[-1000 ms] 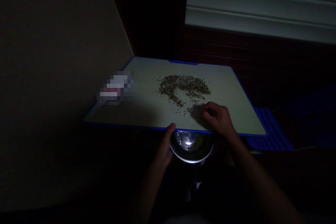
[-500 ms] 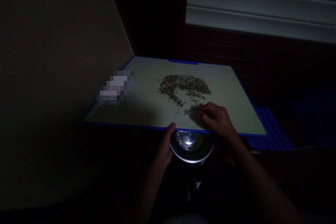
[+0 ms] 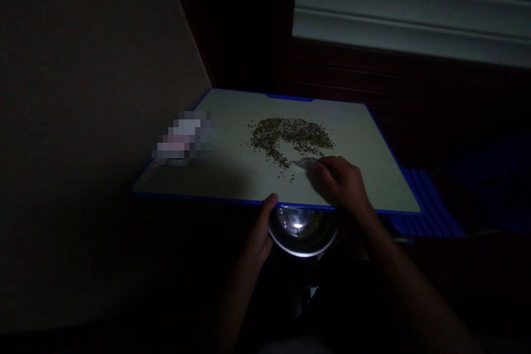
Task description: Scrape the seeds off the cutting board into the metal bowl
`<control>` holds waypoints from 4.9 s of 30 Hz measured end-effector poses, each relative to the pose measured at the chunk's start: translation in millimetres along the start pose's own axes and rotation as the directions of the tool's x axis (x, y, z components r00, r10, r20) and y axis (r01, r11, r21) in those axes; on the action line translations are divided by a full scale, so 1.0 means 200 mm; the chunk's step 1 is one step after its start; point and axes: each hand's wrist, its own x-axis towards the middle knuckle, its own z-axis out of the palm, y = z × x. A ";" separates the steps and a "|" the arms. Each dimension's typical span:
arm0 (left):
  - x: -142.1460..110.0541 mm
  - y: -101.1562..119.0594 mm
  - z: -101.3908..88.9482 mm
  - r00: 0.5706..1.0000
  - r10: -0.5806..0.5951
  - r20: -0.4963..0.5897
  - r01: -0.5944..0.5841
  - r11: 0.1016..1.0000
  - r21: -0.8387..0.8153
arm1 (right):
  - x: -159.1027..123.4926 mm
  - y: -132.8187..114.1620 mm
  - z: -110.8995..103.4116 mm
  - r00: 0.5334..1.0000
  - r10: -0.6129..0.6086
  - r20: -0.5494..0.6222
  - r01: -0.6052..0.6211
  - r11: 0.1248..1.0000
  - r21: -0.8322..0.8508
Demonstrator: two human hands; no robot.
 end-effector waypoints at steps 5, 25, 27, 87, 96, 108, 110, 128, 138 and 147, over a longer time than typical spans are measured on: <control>0.00 0.00 0.00 1.000 0.016 0.007 -0.016 1.000 -0.007 | 0.00 0.00 -0.01 0.998 -0.065 0.001 0.065 0.997 0.052; 0.00 0.00 0.00 0.999 0.042 0.006 -0.042 0.999 -0.012 | 0.01 0.00 0.00 0.986 -0.149 0.075 0.148 0.989 0.022; 0.01 -0.01 0.00 0.999 0.044 0.020 -0.043 0.999 -0.012 | 0.02 0.00 -0.01 0.979 -0.181 0.093 0.180 0.983 0.021; 0.00 -0.01 0.00 1.000 0.014 0.014 -0.014 1.000 -0.005 | 0.01 -0.02 -0.03 0.939 -0.331 0.100 0.319 0.941 0.113; 0.01 -0.01 -0.01 0.999 0.025 0.036 -0.024 1.000 -0.013 | 0.01 -0.03 -0.04 0.946 -0.323 0.037 0.316 0.939 0.135; 0.00 0.00 0.01 1.000 0.016 0.005 -0.016 1.000 -0.012 | 0.01 -0.04 -0.04 0.940 -0.338 0.056 0.327 0.934 0.147; 0.00 0.00 0.01 1.000 0.011 0.012 -0.011 1.000 -0.002 | 0.00 -0.03 -0.03 0.940 -0.338 0.054 0.330 0.936 0.121; -0.01 0.00 0.01 1.000 0.027 0.016 -0.027 1.000 -0.006 | 0.03 0.02 0.00 0.950 -0.308 0.061 0.300 0.948 0.109; -0.01 0.00 0.01 0.999 0.033 0.014 -0.032 0.999 -0.016 | 0.03 0.01 0.01 0.958 -0.273 0.090 0.260 0.956 0.134; 0.00 0.00 0.00 0.999 0.004 0.032 -0.004 1.000 0.003 | 0.03 0.03 0.01 0.961 -0.267 0.079 0.257 0.960 0.111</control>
